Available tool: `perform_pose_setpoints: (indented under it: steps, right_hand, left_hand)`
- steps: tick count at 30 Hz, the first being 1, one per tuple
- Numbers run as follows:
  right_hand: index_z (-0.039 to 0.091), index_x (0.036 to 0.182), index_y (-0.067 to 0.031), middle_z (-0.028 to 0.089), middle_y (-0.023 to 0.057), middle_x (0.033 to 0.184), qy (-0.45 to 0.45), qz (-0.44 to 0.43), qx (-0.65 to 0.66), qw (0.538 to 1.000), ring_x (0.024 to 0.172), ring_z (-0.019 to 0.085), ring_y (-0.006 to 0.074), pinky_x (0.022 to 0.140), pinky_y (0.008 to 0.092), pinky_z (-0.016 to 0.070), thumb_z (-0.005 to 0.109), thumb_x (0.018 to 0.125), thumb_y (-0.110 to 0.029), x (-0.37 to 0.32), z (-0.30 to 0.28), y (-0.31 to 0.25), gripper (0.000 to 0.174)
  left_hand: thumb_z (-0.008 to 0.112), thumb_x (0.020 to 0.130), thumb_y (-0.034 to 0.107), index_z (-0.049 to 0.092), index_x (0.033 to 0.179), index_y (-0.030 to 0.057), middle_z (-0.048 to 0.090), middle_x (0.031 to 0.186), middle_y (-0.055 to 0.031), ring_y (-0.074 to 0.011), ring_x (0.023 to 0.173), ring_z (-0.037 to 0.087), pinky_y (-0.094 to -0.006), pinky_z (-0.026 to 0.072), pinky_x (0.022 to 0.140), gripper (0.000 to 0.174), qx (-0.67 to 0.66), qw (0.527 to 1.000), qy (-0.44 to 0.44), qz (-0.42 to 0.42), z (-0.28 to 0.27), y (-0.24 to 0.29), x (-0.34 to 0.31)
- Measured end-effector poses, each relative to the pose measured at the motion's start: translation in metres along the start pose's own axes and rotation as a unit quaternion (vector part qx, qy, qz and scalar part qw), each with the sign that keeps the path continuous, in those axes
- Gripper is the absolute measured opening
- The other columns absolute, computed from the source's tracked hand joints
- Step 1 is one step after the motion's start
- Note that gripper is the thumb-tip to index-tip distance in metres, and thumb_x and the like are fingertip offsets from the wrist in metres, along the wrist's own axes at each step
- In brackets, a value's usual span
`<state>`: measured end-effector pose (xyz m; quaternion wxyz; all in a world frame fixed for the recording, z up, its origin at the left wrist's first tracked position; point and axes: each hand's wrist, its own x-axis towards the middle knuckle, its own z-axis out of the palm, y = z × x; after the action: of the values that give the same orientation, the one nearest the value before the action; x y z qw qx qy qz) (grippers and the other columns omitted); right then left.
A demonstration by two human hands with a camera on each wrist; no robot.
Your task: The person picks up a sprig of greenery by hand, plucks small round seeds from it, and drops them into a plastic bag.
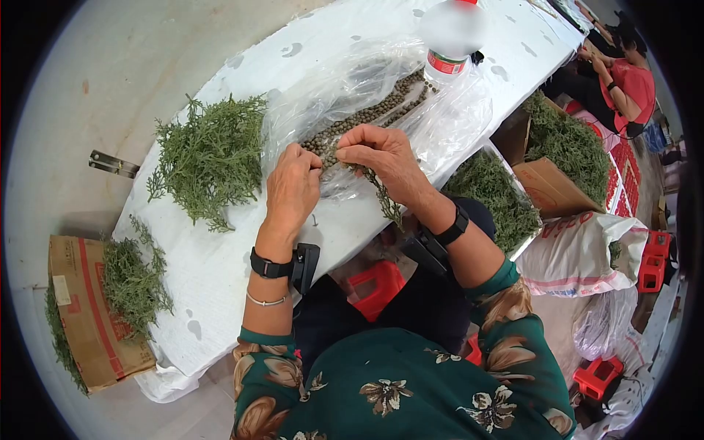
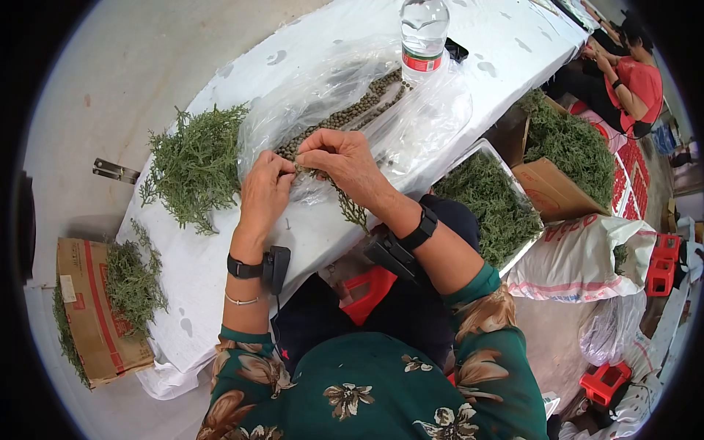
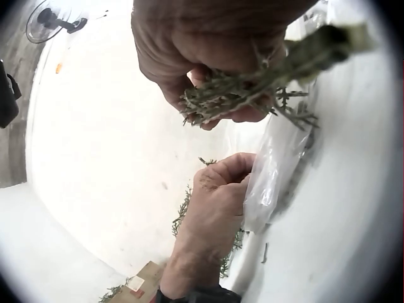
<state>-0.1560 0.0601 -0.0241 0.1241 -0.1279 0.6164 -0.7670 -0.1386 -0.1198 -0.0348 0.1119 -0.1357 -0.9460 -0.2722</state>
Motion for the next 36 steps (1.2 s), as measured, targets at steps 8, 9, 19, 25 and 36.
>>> perform_pose_setpoints:
  steps: [8, 9, 19, 25, 36]
  right_hand:
    - [0.064, 0.087, -0.0023, 0.061, 0.0002, 0.076, -0.008, 0.032, 0.086, 0.996, 0.068, 0.055, 0.0066, 0.057, 0.0217, 0.0432, 0.062, 0.08, -0.01, 0.001, 0.003, -0.001, 0.01]
    - [0.064, 0.087, -0.0023, 0.061, 0.0002, 0.076, -0.008, 0.03, 0.086, 0.996, 0.068, 0.055, 0.0066, 0.057, 0.0217, 0.0432, 0.062, 0.08, -0.01, 0.002, 0.002, -0.001, 0.01]
    - [0.062, 0.089, -0.0006, 0.062, 0.0035, 0.078, -0.015, 0.059, 0.165, 0.984, 0.07, 0.057, 0.0096, 0.057, 0.0231, 0.0435, 0.062, 0.082, -0.009, 0.006, 0.003, 0.003, 0.011]
    - [0.062, 0.091, -0.0007, 0.062, 0.0035, 0.079, 0.005, 0.039, 0.157, 0.987, 0.071, 0.058, 0.0095, 0.057, 0.0229, 0.0438, 0.061, 0.082, -0.008, 0.005, 0.006, 0.003, 0.011]
    - [0.06, 0.084, -0.0008, 0.06, 0.0014, 0.074, 0.011, -0.023, 0.089, 0.996, 0.066, 0.054, 0.0057, 0.057, 0.021, 0.0428, 0.058, 0.081, -0.007, 0.005, 0.009, 0.005, 0.007]
  left_hand:
    - [0.059, 0.081, 0.001, 0.06, 0.085, -0.0003, 0.061, 0.081, -0.0091, -0.0192, 0.065, 0.057, -0.0278, 0.0452, 0.057, 0.005, -0.312, 0.939, 0.07, -0.125, -0.003, 0.004, 0.003]
    - [0.059, 0.082, 0.002, 0.06, 0.086, -0.0007, 0.062, 0.08, -0.0087, -0.016, 0.062, 0.057, -0.0256, 0.0448, 0.055, 0.005, -0.421, 0.886, 0.072, -0.179, -0.004, 0.005, 0.004]
    - [0.059, 0.084, 0.002, 0.062, 0.096, -0.0034, 0.064, 0.082, -0.0118, -0.0108, 0.06, 0.054, -0.0227, 0.0431, 0.051, 0.014, -0.685, 0.697, 0.063, -0.202, -0.006, 0.005, 0.005]
    - [0.059, 0.084, 0.003, 0.062, 0.101, -0.0031, 0.064, 0.085, -0.0124, -0.0121, 0.061, 0.054, -0.0253, 0.0424, 0.051, 0.018, -0.756, 0.618, 0.031, -0.213, -0.007, 0.0, 0.001]
    - [0.059, 0.085, 0.003, 0.063, 0.1, -0.0026, 0.064, 0.084, -0.0123, -0.0127, 0.062, 0.054, -0.0273, 0.0426, 0.053, 0.017, -0.769, 0.605, -0.018, -0.205, -0.008, 0.006, 0.0]
